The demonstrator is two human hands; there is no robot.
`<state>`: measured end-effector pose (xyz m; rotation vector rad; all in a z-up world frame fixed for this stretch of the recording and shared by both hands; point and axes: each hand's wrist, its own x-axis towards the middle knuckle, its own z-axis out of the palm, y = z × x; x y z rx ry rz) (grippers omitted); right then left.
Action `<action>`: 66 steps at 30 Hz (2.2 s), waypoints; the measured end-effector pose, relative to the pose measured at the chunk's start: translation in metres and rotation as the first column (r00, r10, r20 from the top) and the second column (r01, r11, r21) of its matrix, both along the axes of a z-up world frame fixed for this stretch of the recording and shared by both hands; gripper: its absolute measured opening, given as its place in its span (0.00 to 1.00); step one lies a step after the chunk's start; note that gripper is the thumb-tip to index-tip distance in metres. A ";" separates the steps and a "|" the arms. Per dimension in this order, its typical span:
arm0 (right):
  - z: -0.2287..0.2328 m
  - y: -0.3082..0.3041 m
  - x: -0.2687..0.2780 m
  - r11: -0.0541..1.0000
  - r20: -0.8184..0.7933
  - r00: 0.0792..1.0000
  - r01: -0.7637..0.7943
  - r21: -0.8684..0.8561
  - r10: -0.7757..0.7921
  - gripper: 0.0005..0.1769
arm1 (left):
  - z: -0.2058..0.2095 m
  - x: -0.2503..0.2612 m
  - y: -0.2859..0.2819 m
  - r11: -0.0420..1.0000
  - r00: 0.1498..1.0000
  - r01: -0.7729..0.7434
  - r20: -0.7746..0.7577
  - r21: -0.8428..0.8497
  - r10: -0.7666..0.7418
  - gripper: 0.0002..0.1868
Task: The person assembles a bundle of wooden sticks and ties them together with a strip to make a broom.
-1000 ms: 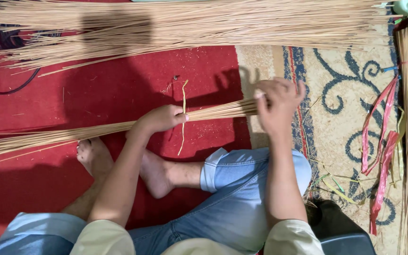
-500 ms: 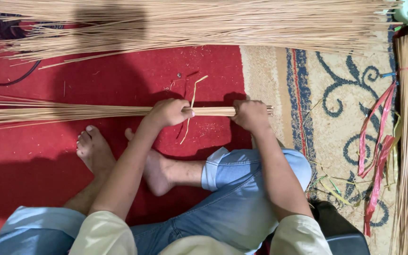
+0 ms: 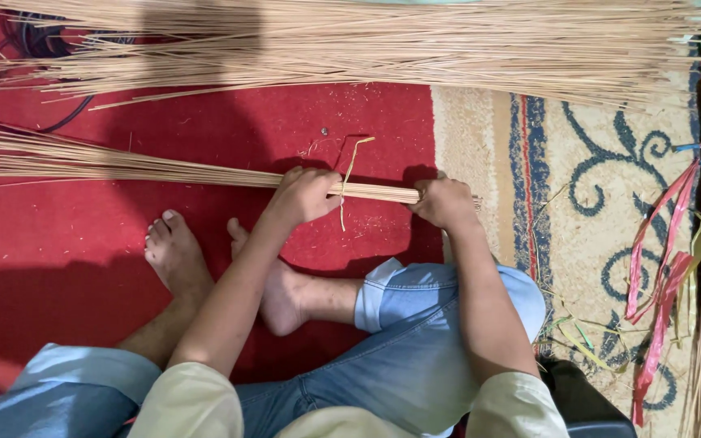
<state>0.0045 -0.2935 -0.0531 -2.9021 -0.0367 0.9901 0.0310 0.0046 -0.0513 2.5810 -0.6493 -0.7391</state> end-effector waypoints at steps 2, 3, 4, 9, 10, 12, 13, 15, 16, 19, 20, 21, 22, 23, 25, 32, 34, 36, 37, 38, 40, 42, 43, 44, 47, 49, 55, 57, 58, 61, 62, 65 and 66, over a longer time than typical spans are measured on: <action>0.004 0.000 0.000 1.000 0.001 1.000 -0.002 -0.004 0.002 0.19 | -0.004 0.001 0.001 1.000 1.000 -0.003 0.016 0.007 0.002 0.17; 0.005 0.000 0.000 1.000 -0.001 1.000 -0.005 -0.010 0.005 0.19 | -0.006 0.001 0.001 1.000 1.000 -0.006 0.031 0.012 0.006 0.16; 0.006 0.000 -0.001 1.000 0.000 1.000 -0.004 -0.009 0.004 0.19 | -0.010 -0.001 0.003 1.000 0.999 -0.006 0.031 0.014 0.005 0.16; 0.023 0.002 -0.001 0.999 0.125 0.992 0.029 0.043 -0.034 0.19 | -0.028 -0.007 0.007 0.941 0.767 0.137 0.635 -0.309 0.097 0.13; 0.027 0.002 -0.001 0.999 0.127 0.991 0.026 0.044 -0.032 0.19 | -0.020 -0.003 0.004 0.942 0.765 0.135 0.636 -0.308 0.098 0.13; 0.033 0.000 -0.006 0.998 0.202 0.979 0.020 0.060 -0.032 0.21 | -0.005 0.003 -0.001 0.992 0.889 0.107 0.453 -0.062 -0.067 0.12; 0.037 0.000 -0.008 0.998 0.202 0.979 0.019 0.061 -0.031 0.21 | -0.006 0.004 -0.002 0.993 0.889 0.106 0.452 -0.061 -0.067 0.12; 0.045 0.001 -0.011 0.999 0.296 0.955 0.009 0.045 -0.022 0.18 | -0.009 0.005 -0.003 1.000 0.988 -0.031 0.151 -0.003 0.031 0.20; 0.035 -0.004 -0.012 0.999 0.297 0.955 0.008 0.048 -0.022 0.18 | 0.004 0.011 -0.007 0.999 0.988 -0.032 0.152 0.000 0.032 0.20; 0.012 -0.012 -0.016 0.999 0.396 0.918 -0.045 0.006 0.039 0.20 | 0.014 0.026 -0.013 0.993 0.952 -0.066 -0.293 0.099 0.092 0.17; 0.009 -0.011 -0.019 0.998 0.473 0.878 -0.062 -0.027 0.067 0.19 | 0.000 0.031 -0.011 0.995 0.886 -0.094 -0.457 -0.016 0.076 0.22; 0.007 -0.009 -0.021 0.995 0.547 0.832 -0.077 -0.061 0.097 0.18 | -0.015 0.036 -0.008 0.982 0.796 -0.141 -0.604 -0.125 0.038 0.27; 0.010 -0.009 -0.020 0.995 0.549 0.830 -0.077 -0.061 0.098 0.18 | -0.007 0.040 -0.007 0.982 0.798 -0.141 -0.601 -0.125 0.038 0.27; 0.012 -0.009 -0.020 0.992 0.609 0.784 -0.102 -0.070 0.123 0.16 | 0.001 0.044 -0.005 0.970 0.754 -0.187 -0.656 -0.154 0.041 0.26; 0.008 -0.011 -0.018 0.989 0.666 0.731 -0.128 -0.081 0.149 0.15 | 0.002 0.048 -0.002 0.955 0.706 -0.237 -0.707 -0.181 0.041 0.25; 0.015 -0.012 -0.020 0.991 0.379 0.924 -0.092 0.098 0.048 0.26 | 0.028 0.027 -0.010 0.999 0.982 -0.033 -0.184 0.003 0.033 0.16; 0.010 -0.013 -0.021 0.985 0.309 0.951 -0.069 0.157 0.017 0.24 | 0.011 0.011 -0.007 1.000 0.999 0.004 -0.038 0.015 -0.003 0.13; 0.007 -0.009 -0.020 0.996 0.177 0.981 -0.085 0.024 0.079 0.26 | -0.016 -0.007 -0.004 0.976 0.963 0.130 0.257 -0.177 -0.082 0.10; 0.000 -0.007 -0.021 0.996 0.175 0.982 -0.081 0.024 0.076 0.26 | -0.025 -0.011 -0.005 0.975 0.963 0.133 0.255 -0.178 -0.085 0.10; -0.008 -0.006 -0.023 0.996 0.185 0.980 -0.084 0.024 0.078 0.28 | -0.033 -0.016 -0.006 0.978 0.944 0.145 0.318 -0.151 -0.091 0.11; -0.022 -0.002 -0.030 0.996 0.196 0.977 -0.085 0.015 0.081 0.31 | -0.053 -0.021 -0.007 0.979 0.919 0.156 0.381 -0.133 -0.095 0.13; -0.037 0.005 -0.044 0.987 0.312 0.937 -0.143 -0.068 0.157 0.37 | -0.073 -0.026 -0.004 0.971 0.752 0.232 0.644 -0.056 -0.143 0.10; -0.027 0.013 -0.047 0.987 0.312 0.936 -0.147 -0.070 0.162 0.37 | -0.071 -0.029 -0.004 0.972 0.752 0.229 0.645 -0.058 -0.138 0.10; -0.017 0.021 -0.050 0.982 0.370 0.910 -0.166 -0.085 0.186 0.41 | -0.068 -0.031 -0.003 0.971 0.776 0.227 0.616 -0.072 -0.136 0.14; 0.004 0.046 -0.047 0.955 0.477 0.837 -0.296 -0.019 0.269 0.36 | -0.068 -0.031 0.000 0.963 0.827 0.226 0.551 -0.148 -0.109 0.19; 0.002 0.059 -0.041 0.911 0.532 0.784 -0.409 0.055 0.320 0.26 | -0.072 -0.030 0.005 0.953 0.853 0.221 0.516 -0.209 -0.085 0.21; -0.039 0.075 -0.035 0.770 0.669 0.614 -0.631 0.096 0.420 0.18 | -0.087 -0.021 0.002 0.919 0.894 0.153 0.447 -0.364 0.028 0.10; -0.053 0.077 -0.033 0.739 0.784 0.499 -0.669 0.077 0.369 0.07 | -0.082 -0.019 -0.003 0.918 0.907 0.091 0.412 -0.386 0.084 0.10; -0.052 0.079 -0.033 0.742 0.780 0.503 -0.666 0.077 0.371 0.07 | -0.078 -0.017 -0.003 0.916 0.909 0.091 0.408 -0.391 0.083 0.10; -0.047 0.085 -0.035 0.747 0.821 0.447 -0.663 0.038 0.356 0.07 | -0.073 -0.012 -0.004 0.930 0.895 0.105 0.441 -0.352 0.066 0.06; -0.044 0.087 -0.036 0.745 0.821 0.454 -0.664 0.053 0.346 0.07 | -0.076 -0.009 -0.005 0.924 0.897 0.121 0.439 -0.364 0.055 0.03; -0.053 0.087 -0.040 0.757 0.801 0.520 -0.639 0.135 0.295 0.07 | -0.081 -0.004 -0.006 0.923 0.907 0.124 0.418 -0.365 0.043 0.00; -0.060 0.086 -0.041 0.767 0.777 0.576 -0.609 0.201 0.254 0.09 | -0.082 -0.003 -0.007 0.928 0.915 0.111 0.401 -0.354 0.044 0.02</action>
